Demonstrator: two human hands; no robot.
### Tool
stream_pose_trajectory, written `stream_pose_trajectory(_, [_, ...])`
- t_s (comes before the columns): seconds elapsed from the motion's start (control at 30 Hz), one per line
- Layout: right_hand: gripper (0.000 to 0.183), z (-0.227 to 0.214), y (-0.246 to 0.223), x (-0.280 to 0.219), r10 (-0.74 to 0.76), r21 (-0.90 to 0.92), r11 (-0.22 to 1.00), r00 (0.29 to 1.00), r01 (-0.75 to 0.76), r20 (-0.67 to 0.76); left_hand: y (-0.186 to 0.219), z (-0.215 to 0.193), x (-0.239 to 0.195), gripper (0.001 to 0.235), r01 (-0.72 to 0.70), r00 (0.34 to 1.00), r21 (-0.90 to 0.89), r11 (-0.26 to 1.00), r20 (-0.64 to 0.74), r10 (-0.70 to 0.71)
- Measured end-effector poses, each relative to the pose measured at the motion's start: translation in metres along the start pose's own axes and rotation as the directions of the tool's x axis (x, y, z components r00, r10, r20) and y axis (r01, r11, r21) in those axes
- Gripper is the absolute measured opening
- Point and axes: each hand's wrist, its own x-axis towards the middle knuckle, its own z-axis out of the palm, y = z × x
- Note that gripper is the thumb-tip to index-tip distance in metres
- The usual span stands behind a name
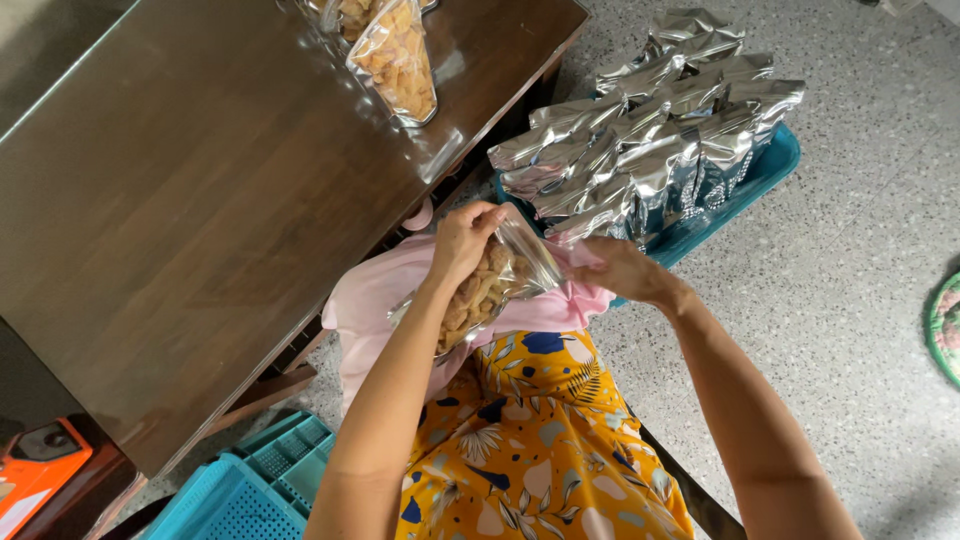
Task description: The person sits on the floor and repeatedly picks up clear plastic bags filled with snacks from a wooden table. They wipe each bag with a pink cloth, fold the top edge, and place the finished bag into a blue plastic basket. The process is repeated for multiple bags.
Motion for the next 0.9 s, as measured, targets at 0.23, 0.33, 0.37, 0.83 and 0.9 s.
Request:
stream_pose_trajectory(0.23, [0.045,-0.019,0.013,-0.019,0.335,-0.416,0.824,0.923,-0.385,-0.19,0.021,-0.015,0.003,0.026,-0.014,0.979,0.132,0.991,0.202,-0.013])
stream_pose_trajectory(0.33, [0.05,-0.028,-0.019,-0.026,0.1,-0.503,0.795,0.89,-0.34,-0.444,0.034,-0.022,0.002,0.024,-0.034,0.979,0.148,0.988,0.203,0.003])
stream_pose_trajectory(0.37, [0.038,-0.027,-0.032,-0.023,0.012,-0.446,0.879,0.942,-0.171,-0.336,0.038,-0.025,0.0,0.024,-0.047,0.981,0.152,0.987,0.192,0.018])
stream_pose_trajectory(0.83, [0.027,-0.157,-0.128,0.099,-0.37,-0.126,0.923,0.747,0.364,-0.552,0.167,-0.098,0.086,0.011,-0.527,0.817,0.297,0.796,-0.081,0.571])
stream_pose_trajectory(0.9, [0.023,-0.19,-0.139,0.134,-0.398,-0.248,0.917,0.715,0.312,-0.575,0.173,-0.105,0.123,0.008,-0.525,0.772,0.485,0.7,-0.076,0.631])
